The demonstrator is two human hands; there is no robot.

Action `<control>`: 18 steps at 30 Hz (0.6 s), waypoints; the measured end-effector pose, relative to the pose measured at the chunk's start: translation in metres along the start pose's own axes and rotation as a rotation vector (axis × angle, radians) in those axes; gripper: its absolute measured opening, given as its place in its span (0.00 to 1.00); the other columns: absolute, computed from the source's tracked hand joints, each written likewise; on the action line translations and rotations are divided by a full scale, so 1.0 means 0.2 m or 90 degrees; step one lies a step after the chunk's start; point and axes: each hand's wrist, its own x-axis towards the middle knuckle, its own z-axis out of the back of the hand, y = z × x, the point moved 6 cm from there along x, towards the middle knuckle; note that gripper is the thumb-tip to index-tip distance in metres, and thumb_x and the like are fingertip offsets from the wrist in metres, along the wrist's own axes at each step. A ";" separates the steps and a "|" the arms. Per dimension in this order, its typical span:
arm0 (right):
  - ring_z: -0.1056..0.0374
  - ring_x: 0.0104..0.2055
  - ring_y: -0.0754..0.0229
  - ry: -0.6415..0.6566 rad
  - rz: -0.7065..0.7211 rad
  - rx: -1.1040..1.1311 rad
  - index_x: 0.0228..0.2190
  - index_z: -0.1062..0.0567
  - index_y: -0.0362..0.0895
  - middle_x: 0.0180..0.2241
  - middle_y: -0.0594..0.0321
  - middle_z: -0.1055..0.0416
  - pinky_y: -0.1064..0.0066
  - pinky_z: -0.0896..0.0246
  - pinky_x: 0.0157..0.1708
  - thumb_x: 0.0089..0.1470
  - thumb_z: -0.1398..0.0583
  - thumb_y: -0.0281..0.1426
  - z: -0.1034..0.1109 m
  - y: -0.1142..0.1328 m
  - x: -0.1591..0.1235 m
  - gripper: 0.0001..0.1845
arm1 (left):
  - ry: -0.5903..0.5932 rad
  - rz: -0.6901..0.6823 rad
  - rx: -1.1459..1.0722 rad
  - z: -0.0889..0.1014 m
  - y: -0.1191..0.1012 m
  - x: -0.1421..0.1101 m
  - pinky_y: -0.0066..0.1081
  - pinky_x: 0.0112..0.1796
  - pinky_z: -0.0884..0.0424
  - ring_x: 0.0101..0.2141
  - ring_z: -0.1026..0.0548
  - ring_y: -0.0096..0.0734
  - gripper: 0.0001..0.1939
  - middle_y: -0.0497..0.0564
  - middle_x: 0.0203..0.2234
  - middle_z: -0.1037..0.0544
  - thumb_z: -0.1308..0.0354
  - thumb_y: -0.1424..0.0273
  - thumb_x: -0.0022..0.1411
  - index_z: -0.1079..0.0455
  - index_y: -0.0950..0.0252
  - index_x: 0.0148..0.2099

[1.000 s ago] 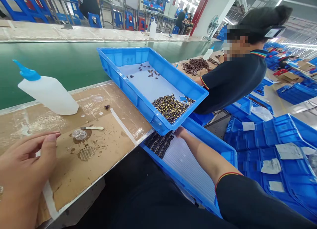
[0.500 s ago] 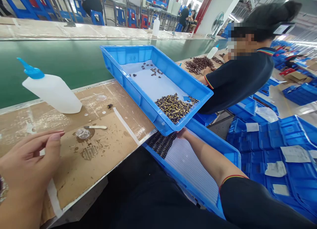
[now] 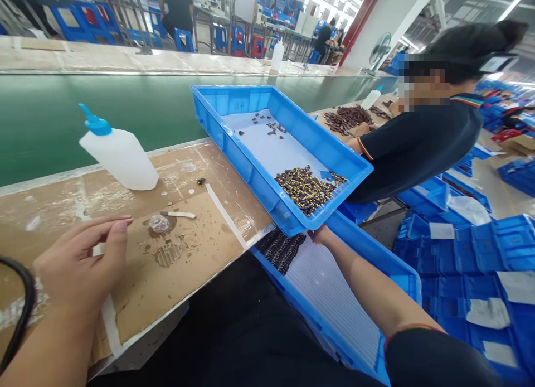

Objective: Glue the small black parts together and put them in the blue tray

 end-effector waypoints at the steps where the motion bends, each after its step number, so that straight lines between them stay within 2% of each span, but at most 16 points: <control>1: 0.24 0.42 0.59 0.020 0.015 -0.003 0.48 0.22 0.41 0.45 0.57 0.22 0.63 0.23 0.43 0.70 0.37 0.41 0.01 0.03 -0.05 0.15 | -0.004 -0.015 -0.005 0.01 0.00 0.00 0.34 0.35 0.28 0.40 0.16 0.43 0.12 0.50 0.37 0.14 0.37 0.59 0.66 0.16 0.60 0.40; 4: 0.25 0.30 0.60 0.119 0.088 -0.009 0.36 0.20 0.39 0.30 0.59 0.23 0.69 0.28 0.35 0.70 0.39 0.35 -0.05 0.18 -0.26 0.13 | -0.012 -0.040 -0.021 0.03 0.01 0.00 0.33 0.41 0.24 0.37 0.17 0.37 0.08 0.49 0.37 0.14 0.35 0.64 0.67 0.17 0.61 0.40; 6: 0.25 0.27 0.61 0.218 0.179 0.003 0.32 0.19 0.40 0.25 0.61 0.23 0.72 0.30 0.32 0.65 0.37 0.32 -0.13 0.34 -0.44 0.11 | 0.002 -0.028 -0.029 0.03 0.03 0.00 0.32 0.42 0.23 0.35 0.19 0.33 0.07 0.50 0.39 0.14 0.36 0.66 0.68 0.18 0.61 0.42; 7: 0.25 0.27 0.62 0.304 0.240 0.028 0.34 0.18 0.41 0.26 0.62 0.22 0.73 0.29 0.31 0.62 0.34 0.32 -0.18 0.45 -0.54 0.08 | 0.012 -0.023 -0.033 0.02 0.05 -0.01 0.32 0.43 0.24 0.34 0.19 0.32 0.07 0.51 0.40 0.15 0.37 0.67 0.69 0.18 0.62 0.43; 8: 0.24 0.27 0.62 0.431 0.321 0.085 0.38 0.17 0.42 0.28 0.62 0.21 0.73 0.29 0.31 0.60 0.33 0.34 -0.23 0.57 -0.66 0.08 | 0.021 -0.024 -0.037 0.02 0.06 -0.01 0.32 0.43 0.24 0.34 0.20 0.31 0.07 0.52 0.40 0.15 0.38 0.68 0.69 0.19 0.62 0.44; 9: 0.24 0.28 0.62 0.533 0.400 0.147 0.41 0.17 0.42 0.29 0.62 0.20 0.73 0.28 0.31 0.58 0.31 0.38 -0.26 0.71 -0.77 0.13 | 0.024 -0.033 -0.038 0.02 0.06 -0.01 0.32 0.43 0.24 0.33 0.20 0.31 0.07 0.52 0.40 0.15 0.39 0.69 0.70 0.19 0.63 0.44; 10: 0.24 0.29 0.62 0.600 0.472 0.206 0.44 0.17 0.41 0.30 0.61 0.20 0.73 0.27 0.32 0.58 0.30 0.42 -0.26 0.86 -0.86 0.19 | 0.020 -0.051 -0.036 0.02 0.05 0.00 0.32 0.43 0.24 0.32 0.21 0.31 0.07 0.52 0.39 0.15 0.39 0.70 0.70 0.20 0.63 0.43; 11: 0.23 0.30 0.61 0.614 0.540 0.266 0.46 0.18 0.41 0.31 0.60 0.20 0.73 0.27 0.32 0.59 0.31 0.46 -0.22 1.01 -0.90 0.23 | 0.009 -0.076 -0.032 0.03 0.03 0.00 0.32 0.42 0.24 0.32 0.21 0.30 0.06 0.52 0.38 0.15 0.39 0.71 0.69 0.20 0.64 0.42; 12: 0.23 0.32 0.61 0.569 0.605 0.311 0.47 0.19 0.40 0.32 0.59 0.20 0.73 0.27 0.32 0.61 0.34 0.48 -0.16 1.17 -0.90 0.25 | -0.009 -0.104 -0.028 0.05 -0.01 0.00 0.31 0.40 0.24 0.31 0.21 0.30 0.05 0.52 0.37 0.16 0.39 0.73 0.69 0.21 0.64 0.41; 13: 0.23 0.32 0.60 0.461 0.661 0.336 0.47 0.20 0.40 0.32 0.58 0.20 0.72 0.27 0.32 0.65 0.37 0.49 -0.08 1.33 -0.86 0.24 | -0.029 -0.131 -0.026 0.09 -0.05 0.00 0.31 0.39 0.24 0.31 0.21 0.30 0.05 0.52 0.37 0.16 0.39 0.74 0.68 0.21 0.64 0.41; 14: 0.23 0.32 0.60 0.296 0.695 0.333 0.46 0.20 0.41 0.32 0.58 0.20 0.72 0.27 0.33 0.69 0.41 0.47 0.03 1.48 -0.79 0.22 | -0.047 -0.154 -0.026 0.13 -0.11 0.00 0.30 0.39 0.23 0.32 0.20 0.30 0.05 0.52 0.36 0.16 0.39 0.76 0.68 0.21 0.64 0.41; 15: 0.23 0.34 0.61 0.088 0.692 0.284 0.46 0.20 0.43 0.33 0.59 0.20 0.71 0.27 0.37 0.71 0.43 0.42 0.15 1.60 -0.70 0.18 | -0.061 -0.171 -0.028 0.19 -0.17 -0.02 0.30 0.40 0.23 0.34 0.19 0.31 0.05 0.52 0.37 0.16 0.38 0.77 0.67 0.22 0.64 0.42; 16: 0.23 0.38 0.60 -0.123 0.645 0.202 0.45 0.19 0.45 0.37 0.59 0.19 0.70 0.27 0.43 0.70 0.42 0.38 0.27 1.70 -0.61 0.14 | -0.073 -0.185 -0.029 0.26 -0.23 -0.05 0.30 0.42 0.22 0.36 0.19 0.32 0.07 0.52 0.37 0.16 0.38 0.79 0.66 0.22 0.64 0.43; 17: 0.23 0.44 0.57 -0.202 0.613 0.173 0.46 0.18 0.45 0.43 0.56 0.19 0.66 0.28 0.51 0.68 0.41 0.33 0.35 1.80 -0.52 0.12 | -0.078 -0.194 -0.026 0.33 -0.28 -0.10 0.31 0.44 0.22 0.38 0.18 0.32 0.09 0.52 0.37 0.16 0.38 0.81 0.66 0.22 0.63 0.45; 18: 0.24 0.49 0.54 -0.240 0.596 0.149 0.45 0.18 0.44 0.46 0.52 0.20 0.63 0.30 0.54 0.65 0.40 0.29 0.41 1.89 -0.43 0.11 | -0.087 -0.195 -0.015 0.41 -0.33 -0.17 0.32 0.46 0.22 0.39 0.17 0.33 0.12 0.51 0.38 0.16 0.37 0.82 0.64 0.22 0.63 0.47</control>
